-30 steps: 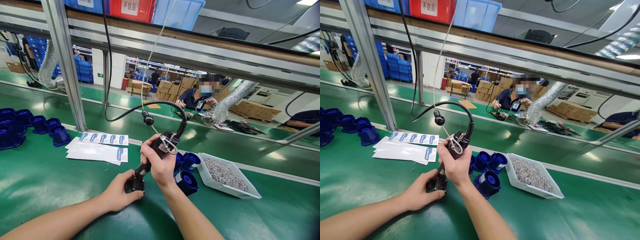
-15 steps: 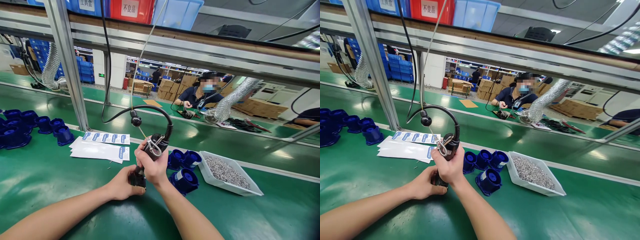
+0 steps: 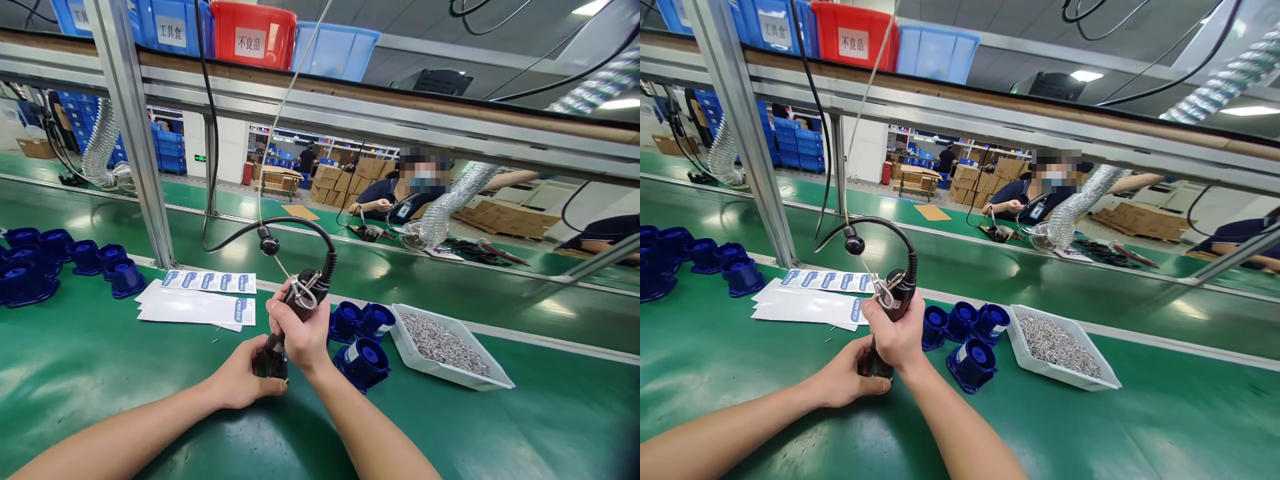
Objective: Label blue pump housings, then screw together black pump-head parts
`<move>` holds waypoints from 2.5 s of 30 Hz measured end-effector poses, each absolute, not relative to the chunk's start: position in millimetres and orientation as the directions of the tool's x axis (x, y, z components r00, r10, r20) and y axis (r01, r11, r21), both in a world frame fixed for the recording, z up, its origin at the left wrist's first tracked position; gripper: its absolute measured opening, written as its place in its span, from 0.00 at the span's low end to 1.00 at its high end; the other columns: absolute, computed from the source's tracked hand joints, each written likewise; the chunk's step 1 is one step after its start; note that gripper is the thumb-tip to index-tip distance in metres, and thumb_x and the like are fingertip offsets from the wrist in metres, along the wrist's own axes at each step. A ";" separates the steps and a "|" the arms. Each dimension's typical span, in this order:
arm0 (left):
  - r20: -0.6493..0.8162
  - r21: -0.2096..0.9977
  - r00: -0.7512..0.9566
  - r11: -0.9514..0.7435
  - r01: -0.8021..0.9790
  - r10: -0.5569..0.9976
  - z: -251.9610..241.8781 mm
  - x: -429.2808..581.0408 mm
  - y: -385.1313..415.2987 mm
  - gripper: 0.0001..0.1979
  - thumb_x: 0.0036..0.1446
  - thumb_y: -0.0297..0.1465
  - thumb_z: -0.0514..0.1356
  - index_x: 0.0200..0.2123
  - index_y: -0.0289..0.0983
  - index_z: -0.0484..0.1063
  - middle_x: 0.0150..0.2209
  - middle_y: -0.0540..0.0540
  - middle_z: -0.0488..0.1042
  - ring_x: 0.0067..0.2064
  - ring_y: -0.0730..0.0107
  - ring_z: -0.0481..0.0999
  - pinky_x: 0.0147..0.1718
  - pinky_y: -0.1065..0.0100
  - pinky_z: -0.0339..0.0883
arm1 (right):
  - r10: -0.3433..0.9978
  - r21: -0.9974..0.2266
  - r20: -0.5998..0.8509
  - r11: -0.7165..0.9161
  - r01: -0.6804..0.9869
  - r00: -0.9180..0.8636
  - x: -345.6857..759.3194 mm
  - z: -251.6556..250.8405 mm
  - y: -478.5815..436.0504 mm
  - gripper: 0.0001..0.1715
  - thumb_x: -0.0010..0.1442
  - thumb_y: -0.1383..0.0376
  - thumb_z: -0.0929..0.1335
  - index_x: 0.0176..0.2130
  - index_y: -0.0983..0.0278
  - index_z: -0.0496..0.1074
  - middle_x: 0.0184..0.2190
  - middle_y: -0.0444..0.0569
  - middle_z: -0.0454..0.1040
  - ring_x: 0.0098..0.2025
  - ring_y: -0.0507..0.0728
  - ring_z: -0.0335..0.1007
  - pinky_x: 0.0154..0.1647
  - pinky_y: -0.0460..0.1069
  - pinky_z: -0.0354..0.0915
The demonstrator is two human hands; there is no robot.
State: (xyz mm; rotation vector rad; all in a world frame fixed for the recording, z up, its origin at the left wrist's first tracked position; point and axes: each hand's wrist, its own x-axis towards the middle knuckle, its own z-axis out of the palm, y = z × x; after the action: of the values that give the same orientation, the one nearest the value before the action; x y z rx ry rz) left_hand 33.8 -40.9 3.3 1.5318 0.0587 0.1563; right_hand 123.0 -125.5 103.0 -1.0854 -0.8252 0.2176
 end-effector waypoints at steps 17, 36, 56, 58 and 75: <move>0.162 0.948 0.946 -0.311 -0.070 0.281 2.0 24.8 -18.0 0.21 0.56 0.35 0.69 0.52 0.40 0.70 0.43 0.48 0.76 0.39 0.64 0.72 0.38 0.65 0.65 | 0.456 -0.805 0.553 0.510 0.305 0.697 126.6 131.1 -146.0 0.15 0.58 0.62 0.77 0.39 0.59 0.69 0.26 0.40 0.76 0.18 0.51 0.67 0.19 0.47 0.68; 0.174 0.967 0.924 -0.235 -0.096 0.340 -8.1 29.1 -19.8 0.18 0.54 0.32 0.73 0.47 0.40 0.74 0.40 0.48 0.80 0.43 0.57 0.76 0.44 0.62 0.67 | 0.511 -0.835 0.504 0.494 0.242 0.696 128.4 118.8 -136.1 0.13 0.55 0.64 0.76 0.37 0.60 0.70 0.26 0.40 0.73 0.17 0.49 0.63 0.18 0.47 0.63; 0.226 0.966 0.913 -0.196 -0.166 0.341 -20.6 32.4 -20.5 0.21 0.56 0.35 0.75 0.50 0.40 0.74 0.46 0.44 0.80 0.49 0.52 0.81 0.52 0.55 0.74 | 0.503 -0.840 0.523 0.444 0.313 0.688 120.9 110.6 -130.5 0.13 0.54 0.63 0.75 0.32 0.59 0.66 0.25 0.41 0.69 0.24 0.52 0.63 0.25 0.50 0.62; 0.231 0.964 0.912 -0.208 -0.167 0.339 -18.6 31.4 -21.1 0.19 0.56 0.36 0.74 0.47 0.40 0.74 0.46 0.44 0.80 0.48 0.53 0.81 0.52 0.56 0.74 | 0.498 -0.846 0.509 0.437 0.304 0.702 122.1 109.0 -131.5 0.14 0.54 0.62 0.75 0.32 0.59 0.66 0.24 0.41 0.69 0.23 0.52 0.63 0.24 0.50 0.62; 0.136 0.971 0.911 -0.236 -0.044 0.389 -4.3 28.5 -24.5 0.20 0.48 0.37 0.76 0.38 0.40 0.70 0.35 0.51 0.75 0.38 0.63 0.72 0.40 0.64 0.64 | 0.503 -0.858 0.445 0.477 0.191 0.741 142.6 124.3 -141.8 0.13 0.54 0.61 0.76 0.33 0.60 0.70 0.22 0.39 0.73 0.16 0.51 0.64 0.17 0.47 0.61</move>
State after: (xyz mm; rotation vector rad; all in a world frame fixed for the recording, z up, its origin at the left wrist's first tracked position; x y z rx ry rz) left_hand 28.5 -24.5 -4.3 1.7699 0.2599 0.4118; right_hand 142.6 -141.8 124.3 -1.0809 -0.7459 0.2133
